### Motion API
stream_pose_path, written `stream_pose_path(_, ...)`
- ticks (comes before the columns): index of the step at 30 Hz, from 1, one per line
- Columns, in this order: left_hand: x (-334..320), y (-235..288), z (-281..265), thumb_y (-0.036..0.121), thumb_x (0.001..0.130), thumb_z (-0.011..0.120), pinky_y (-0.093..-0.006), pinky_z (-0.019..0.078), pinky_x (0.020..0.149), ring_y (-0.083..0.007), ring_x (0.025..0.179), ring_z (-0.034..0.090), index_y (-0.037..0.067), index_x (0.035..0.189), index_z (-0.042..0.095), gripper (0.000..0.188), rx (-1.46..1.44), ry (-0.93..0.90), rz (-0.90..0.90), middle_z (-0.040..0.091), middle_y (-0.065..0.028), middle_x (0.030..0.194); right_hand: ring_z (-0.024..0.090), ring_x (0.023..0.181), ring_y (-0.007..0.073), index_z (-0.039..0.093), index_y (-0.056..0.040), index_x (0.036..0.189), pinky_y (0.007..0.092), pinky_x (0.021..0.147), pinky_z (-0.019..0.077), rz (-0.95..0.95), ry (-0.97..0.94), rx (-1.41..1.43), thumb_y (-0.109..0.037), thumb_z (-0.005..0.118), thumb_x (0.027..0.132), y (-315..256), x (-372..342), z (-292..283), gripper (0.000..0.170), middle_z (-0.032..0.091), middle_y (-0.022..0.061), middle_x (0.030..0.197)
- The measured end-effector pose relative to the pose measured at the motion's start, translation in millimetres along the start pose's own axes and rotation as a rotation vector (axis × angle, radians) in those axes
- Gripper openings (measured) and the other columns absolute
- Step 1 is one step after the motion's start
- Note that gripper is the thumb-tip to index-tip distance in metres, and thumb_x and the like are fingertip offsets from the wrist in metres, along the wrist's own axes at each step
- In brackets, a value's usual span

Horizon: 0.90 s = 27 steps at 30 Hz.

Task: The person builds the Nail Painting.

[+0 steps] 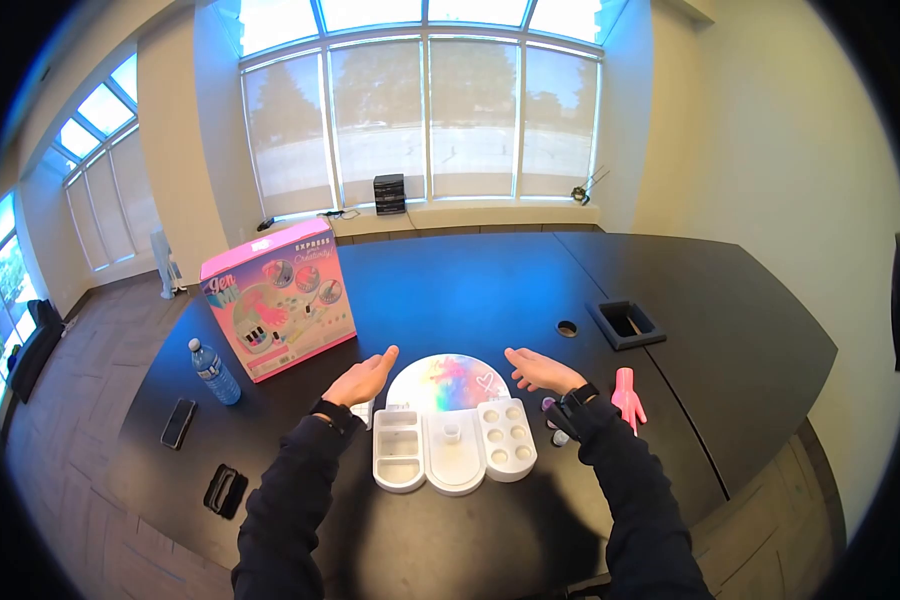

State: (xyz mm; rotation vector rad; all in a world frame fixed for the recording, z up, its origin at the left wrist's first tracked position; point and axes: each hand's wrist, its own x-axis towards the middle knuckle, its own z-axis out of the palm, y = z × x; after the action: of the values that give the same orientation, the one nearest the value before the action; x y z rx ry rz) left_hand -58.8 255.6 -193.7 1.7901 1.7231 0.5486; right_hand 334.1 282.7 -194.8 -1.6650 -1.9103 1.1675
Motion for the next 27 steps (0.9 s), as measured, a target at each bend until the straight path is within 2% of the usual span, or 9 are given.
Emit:
stream_pose_path(2, 4, 11, 2, 0.086, 0.107, 0.026, -0.0437, 0.0533, 0.107, -0.0336, 0.118, 0.074, -0.004, 0.163, 0.05, 0.109, 0.07, -0.019, -0.062, 0.075, -0.0248, 0.133, 0.072, 0.114, 0.0271, 0.049, -0.002, 0.161, 0.0425, 0.098, 0.0589, 0.018, -0.012, 0.011, -0.073, 0.037, 0.113, -2, 4, -1, 0.087, 0.07, 0.0178, 0.134)
stream_pose_path(3, 4, 16, 5, 0.081, 0.11, 0.014, -0.051, 0.035, 0.129, -0.0462, 0.156, 0.047, -0.002, 0.162, 0.052, 0.105, 0.039, -0.08, -0.108, 0.054, -0.0287, 0.164, 0.072, 0.115, 0.0284, 0.046, -0.0018, 0.162, 0.0435, 0.099, 0.0592, 0.036, -0.026, 0.022, -0.074, 0.034, 0.113, -3, 6, -2, 0.089, 0.068, 0.0192, 0.138)
stream_pose_path(10, 51, -6, 26, 0.082, 0.108, 0.014, -0.0491, 0.0323, 0.131, -0.0469, 0.158, 0.044, -0.01, 0.159, 0.052, 0.112, 0.104, -0.232, -0.129, 0.052, -0.0328, 0.164, 0.07, 0.128, 0.0362, 0.039, -0.0003, 0.168, 0.0482, 0.107, 0.0577, 0.105, -0.086, 0.042, -0.075, 0.029, 0.113, 7, 32, 1, 0.093, 0.062, 0.0287, 0.151)
stream_pose_path(12, 51, -4, 27, 0.082, 0.109, 0.014, -0.0489, 0.0319, 0.131, -0.047, 0.158, 0.043, -0.011, 0.157, 0.054, 0.112, 0.117, -0.248, -0.143, 0.052, -0.0333, 0.164, 0.066, 0.135, 0.039, 0.027, 0.0002, 0.174, 0.0482, 0.11, 0.0574, 0.131, -0.136, 0.06, -0.074, 0.031, 0.113, 9, 36, 2, 0.096, 0.055, 0.0335, 0.159)
stream_pose_path(13, 50, -6, 29, 0.081, 0.109, 0.014, -0.0489, 0.0321, 0.131, -0.0467, 0.158, 0.043, -0.011, 0.158, 0.053, 0.111, 0.127, -0.24, -0.13, 0.052, -0.0331, 0.164, 0.064, 0.138, 0.04, 0.026, 0.0002, 0.174, 0.0483, 0.11, 0.0571, 0.138, -0.143, 0.065, -0.074, 0.031, 0.113, 11, 39, 3, 0.096, 0.054, 0.0341, 0.16)
stream_pose_path(15, 59, -22, 41, 0.081, 0.11, 0.013, -0.0488, 0.0324, 0.131, -0.0464, 0.159, 0.043, -0.011, 0.158, 0.052, 0.111, 0.137, -0.23, -0.114, 0.052, -0.033, 0.164, 0.064, 0.139, 0.0406, 0.026, 0.0003, 0.174, 0.0485, 0.111, 0.0568, 0.145, -0.141, 0.063, -0.074, 0.031, 0.114, 16, 44, 6, 0.096, 0.054, 0.0342, 0.16)
stream_pose_path(17, 89, -58, 62, 0.078, 0.112, 0.015, -0.0482, 0.0446, 0.116, -0.0423, 0.129, 0.067, -0.01, 0.144, 0.066, 0.106, 0.138, -0.118, -0.049, 0.072, -0.0304, 0.137, 0.063, 0.14, 0.0412, 0.027, 0.0004, 0.174, 0.0488, 0.111, 0.0565, 0.152, -0.14, 0.063, -0.074, 0.031, 0.114, 19, 48, 9, 0.095, 0.053, 0.0343, 0.161)
stream_pose_path(23, 66, -33, 52, 0.077, 0.112, 0.017, -0.0483, 0.0433, 0.118, -0.0447, 0.132, 0.065, -0.013, 0.148, 0.06, 0.106, 0.109, -0.123, -0.081, 0.07, -0.0309, 0.142, 0.061, 0.142, 0.0424, 0.03, -0.0006, 0.173, 0.0511, 0.113, 0.055, 0.169, -0.168, 0.056, -0.072, 0.031, 0.114, 17, 51, 12, 0.093, 0.052, 0.0331, 0.162)
stream_pose_path(27, 72, -38, 53, 0.08, 0.111, 0.018, -0.0484, 0.0425, 0.119, -0.0458, 0.135, 0.064, -0.012, 0.15, 0.059, 0.108, 0.133, -0.161, -0.054, 0.069, -0.031, 0.144, 0.061, 0.142, 0.0423, 0.032, -0.0011, 0.172, 0.0524, 0.114, 0.0535, 0.173, -0.153, 0.052, -0.071, 0.031, 0.115, 14, 52, 14, 0.091, 0.054, 0.0322, 0.161)
